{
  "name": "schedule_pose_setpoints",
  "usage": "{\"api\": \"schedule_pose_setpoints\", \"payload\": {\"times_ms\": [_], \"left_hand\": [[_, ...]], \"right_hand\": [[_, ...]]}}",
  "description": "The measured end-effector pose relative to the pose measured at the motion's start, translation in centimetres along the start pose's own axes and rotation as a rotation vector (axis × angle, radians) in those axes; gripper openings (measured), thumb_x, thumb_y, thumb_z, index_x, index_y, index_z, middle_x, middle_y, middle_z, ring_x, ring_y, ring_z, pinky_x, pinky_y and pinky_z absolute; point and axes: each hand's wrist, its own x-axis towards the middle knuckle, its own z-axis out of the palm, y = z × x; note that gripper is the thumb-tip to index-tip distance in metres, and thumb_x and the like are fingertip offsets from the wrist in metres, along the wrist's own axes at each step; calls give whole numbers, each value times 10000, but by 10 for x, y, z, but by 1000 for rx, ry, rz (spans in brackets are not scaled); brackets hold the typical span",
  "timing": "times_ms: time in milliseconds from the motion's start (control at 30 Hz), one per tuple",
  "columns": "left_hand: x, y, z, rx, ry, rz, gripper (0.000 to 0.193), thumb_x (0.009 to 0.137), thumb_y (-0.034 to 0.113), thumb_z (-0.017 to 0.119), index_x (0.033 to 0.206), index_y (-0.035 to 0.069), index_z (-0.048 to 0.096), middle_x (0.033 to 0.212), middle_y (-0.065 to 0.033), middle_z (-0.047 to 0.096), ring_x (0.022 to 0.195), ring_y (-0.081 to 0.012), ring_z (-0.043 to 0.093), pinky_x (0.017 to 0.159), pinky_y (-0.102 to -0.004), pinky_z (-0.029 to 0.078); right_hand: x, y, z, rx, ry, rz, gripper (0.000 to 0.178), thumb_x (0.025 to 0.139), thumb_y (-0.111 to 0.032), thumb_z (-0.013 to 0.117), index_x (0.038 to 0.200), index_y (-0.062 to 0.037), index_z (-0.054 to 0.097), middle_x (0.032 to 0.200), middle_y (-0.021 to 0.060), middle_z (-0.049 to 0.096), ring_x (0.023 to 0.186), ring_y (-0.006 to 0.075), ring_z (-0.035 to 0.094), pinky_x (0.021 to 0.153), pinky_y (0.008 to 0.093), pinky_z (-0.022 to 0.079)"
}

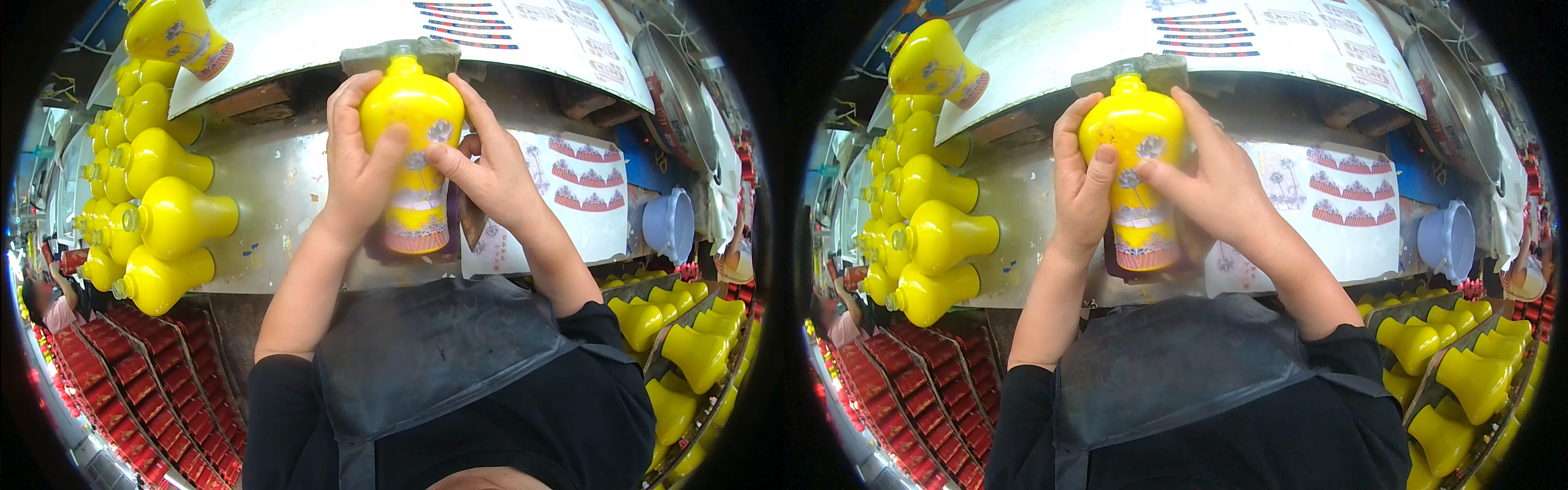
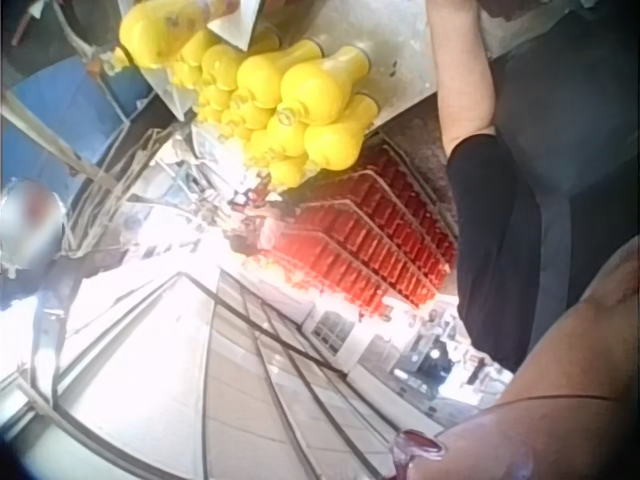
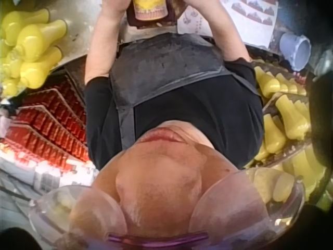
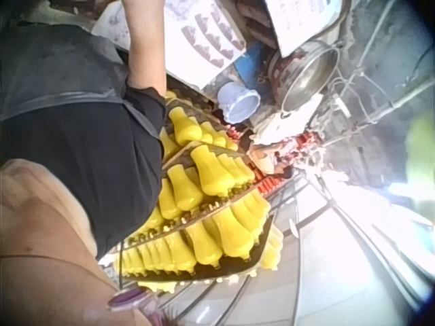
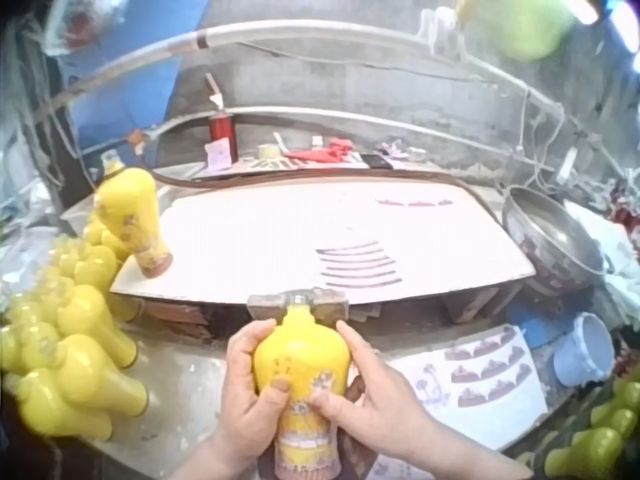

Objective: The person applies a decorative label to the neck of a yellow bottle, then places the bottle on a metal workbench. The person then picks up another yellow bottle and applies a label to its base.

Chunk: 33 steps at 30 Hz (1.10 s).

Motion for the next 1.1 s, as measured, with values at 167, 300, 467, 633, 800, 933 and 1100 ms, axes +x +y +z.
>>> {"api": "schedule_pose_setpoints", "payload": {"times_ms": [167, 300, 467, 633, 800, 933, 1100], "left_hand": [[12, 11, -4, 321, 24, 322, 516, 971, 270, 627, 1455, 106, 556, 1420, -160, 468, 1297, -301, 481, 1130, -416, 390], [16, 18, -10, 553, -111, 410, 449, 932, 230, 621, 1367, 127, 658, 1406, -168, 505, 1283, -349, 477, 1129, -448, 378], [15, 13, -9, 506, -93, 383, 442, 924, 210, 618, 1354, 115, 663, 1392, -165, 528, 1271, -360, 481, 1116, -462, 385], [16, 10, -12, 514, -106, 380, 460, 927, 223, 619, 1373, 110, 642, 1393, -166, 528, 1265, -362, 489, 1111, -465, 387], [17, 9, -15, 558, -118, 439, 476, 923, 220, 618, 1385, 107, 624, 1389, -180, 532, 1251, -374, 505, 1101, -466, 392], [16, 4, -15, 533, -115, 456, 497, 913, 211, 619, 1398, 102, 610, 1396, -197, 535, 1259, -381, 511, 1107, -470, 387], [8, -1, -15, 392, -56, 404, 518, 994, 315, 573, 1463, 94, 579, 1497, -208, 477, 1331, -373, 485, 1142, -447, 363]], "right_hand": [[0, -4, -2, 80, -24, 46, 926, 891, -444, 726, 1568, 57, 343, 1368, 335, 587, 1184, 381, 649, 1008, 411, 504], [-2, -7, -4, 41, -45, 76, 954, 866, -447, 742, 1562, 72, 344, 1349, 335, 595, 1157, 363, 656, 991, 400, 510], [0, -6, -1, -31, 5, -1, 966, 850, -445, 750, 1556, 78, 348, 1390, 351, 565, 1234, 411, 629, 1032, 424, 500], [0, -5, 1, -50, 17, -1, 961, 849, -441, 750, 1551, 81, 351, 1420, 362, 540, 1278, 438, 604, 1064, 441, 485], [0, -3, 1, -64, 18, -18, 966, 852, -462, 754, 1547, 79, 357, 1423, 360, 540, 1303, 448, 586, 1072, 445, 481], [-1, 3, 2, -80, 19, -60, 970, 858, -480, 758, 1547, 73, 359, 1442, 360, 526, 1336, 463, 555, 1088, 455, 470], [-4, 9, -3, 128, -34, 43, 923, 897, -419, 750, 1590, 21, 328, 1151, 254, 689, 959, 286, 712, 856, 359, 553]]}}
